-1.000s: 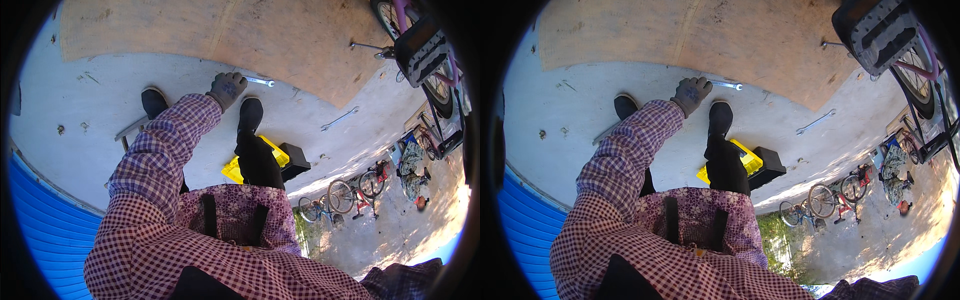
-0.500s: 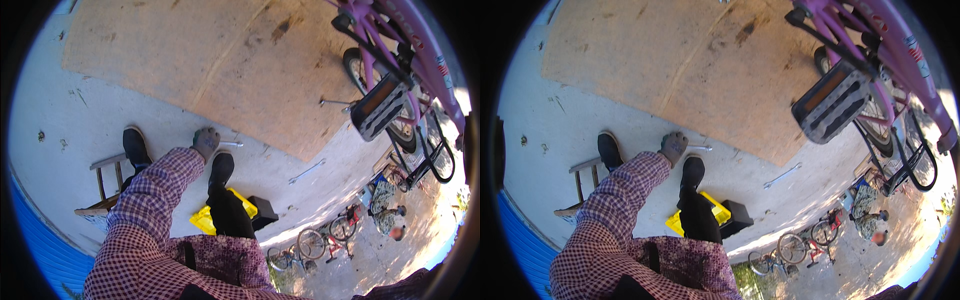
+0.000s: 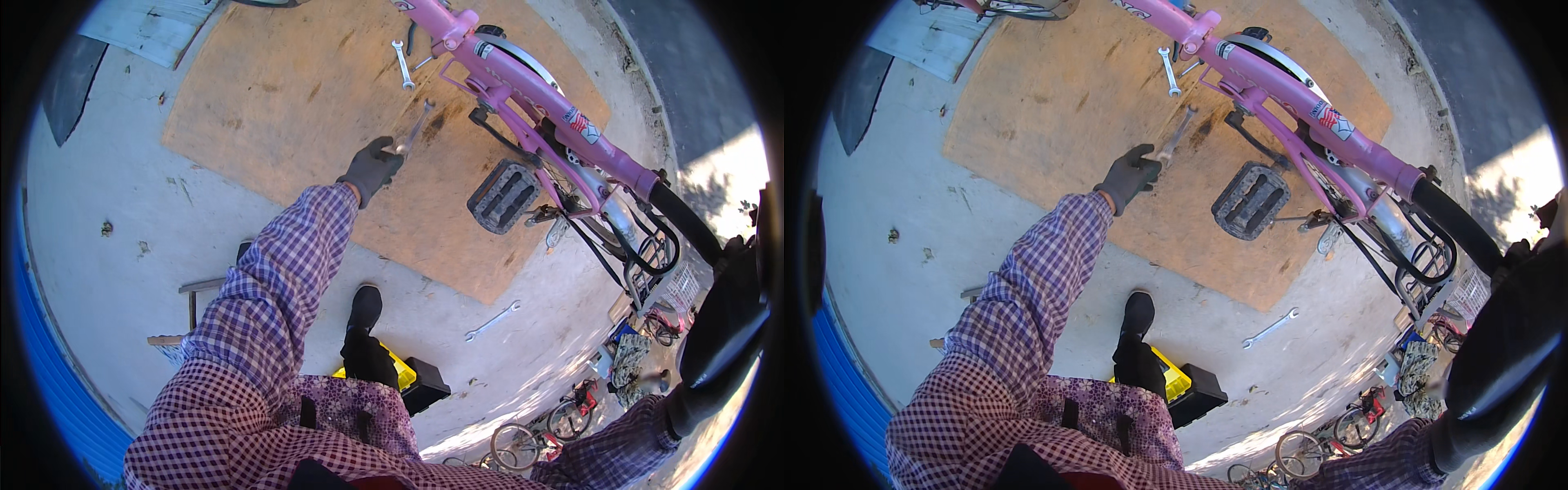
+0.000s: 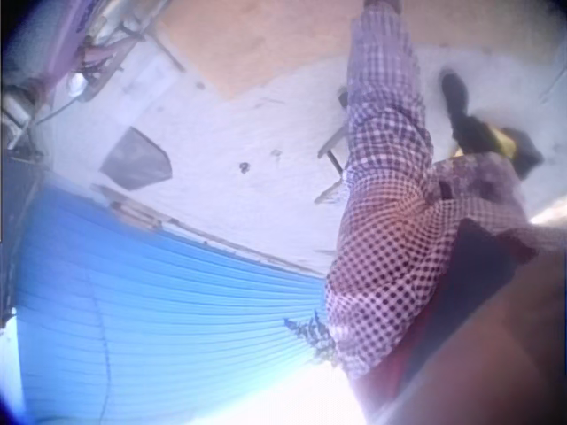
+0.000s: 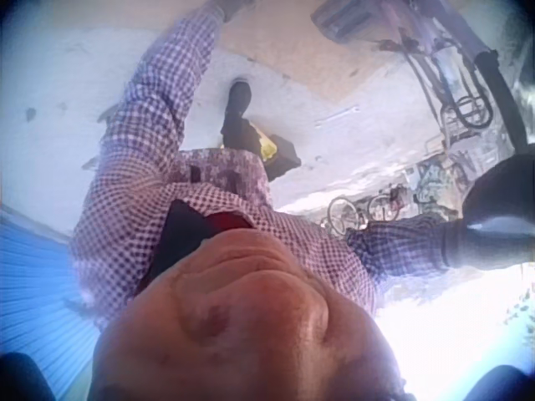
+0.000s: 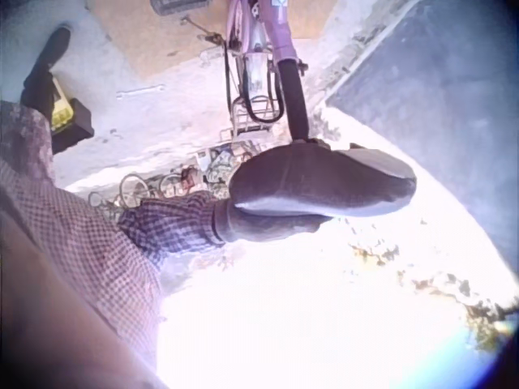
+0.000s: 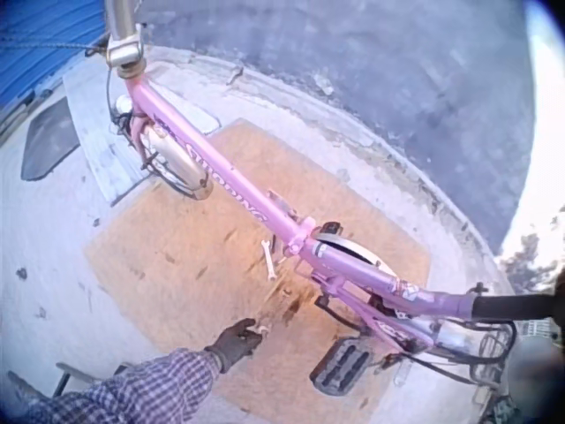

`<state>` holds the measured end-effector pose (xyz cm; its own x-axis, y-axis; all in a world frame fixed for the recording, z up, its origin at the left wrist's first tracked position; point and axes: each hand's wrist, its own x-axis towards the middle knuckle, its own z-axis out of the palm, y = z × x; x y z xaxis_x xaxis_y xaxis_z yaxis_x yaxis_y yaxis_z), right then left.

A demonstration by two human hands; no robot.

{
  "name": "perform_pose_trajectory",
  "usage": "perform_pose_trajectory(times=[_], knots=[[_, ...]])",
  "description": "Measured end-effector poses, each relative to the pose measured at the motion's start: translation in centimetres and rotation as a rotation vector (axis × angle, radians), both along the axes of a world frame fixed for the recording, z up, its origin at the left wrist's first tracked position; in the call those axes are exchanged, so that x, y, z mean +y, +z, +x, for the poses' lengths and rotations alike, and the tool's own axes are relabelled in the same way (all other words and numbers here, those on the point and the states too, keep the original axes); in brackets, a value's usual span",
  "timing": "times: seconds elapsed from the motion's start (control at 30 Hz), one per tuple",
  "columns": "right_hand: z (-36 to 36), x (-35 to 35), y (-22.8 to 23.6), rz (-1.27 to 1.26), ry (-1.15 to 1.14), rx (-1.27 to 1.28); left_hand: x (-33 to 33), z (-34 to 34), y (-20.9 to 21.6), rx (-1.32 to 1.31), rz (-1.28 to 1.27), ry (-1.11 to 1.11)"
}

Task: The person assembles a pink bicycle by attaching the handlebar, seat, and rear rack. They use a wrench and pliers to tighten bolts and secure components, then test the handlebar movement and reposition a small stool before finishing.

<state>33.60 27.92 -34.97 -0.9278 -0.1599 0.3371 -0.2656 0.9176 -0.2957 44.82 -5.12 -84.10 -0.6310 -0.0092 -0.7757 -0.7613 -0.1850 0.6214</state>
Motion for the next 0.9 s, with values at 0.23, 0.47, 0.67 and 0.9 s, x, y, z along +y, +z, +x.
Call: perform_pose_trajectory(times=[0.23,0.47,0.67,0.9], knots=[[1.6,0.6,-0.1,-0.14,-0.09,0.053,-3.9,8.8,6.8,0.028,-0.616,-0.819],[2.3,-0.3,0.0,-0.282,-0.204,0.087,-18.9,27.3,22.4,-0.446,-0.782,-0.829],[1.7,0.9,-0.1,-0.158,-0.271,-0.015,-27.6,43.5,38.2,-0.715,-0.961,-0.533],[-0.7,7.3,-3.1,0.028,-0.18,0.116,-31.0,50.4,38.6,-0.751,-0.907,-0.452]])
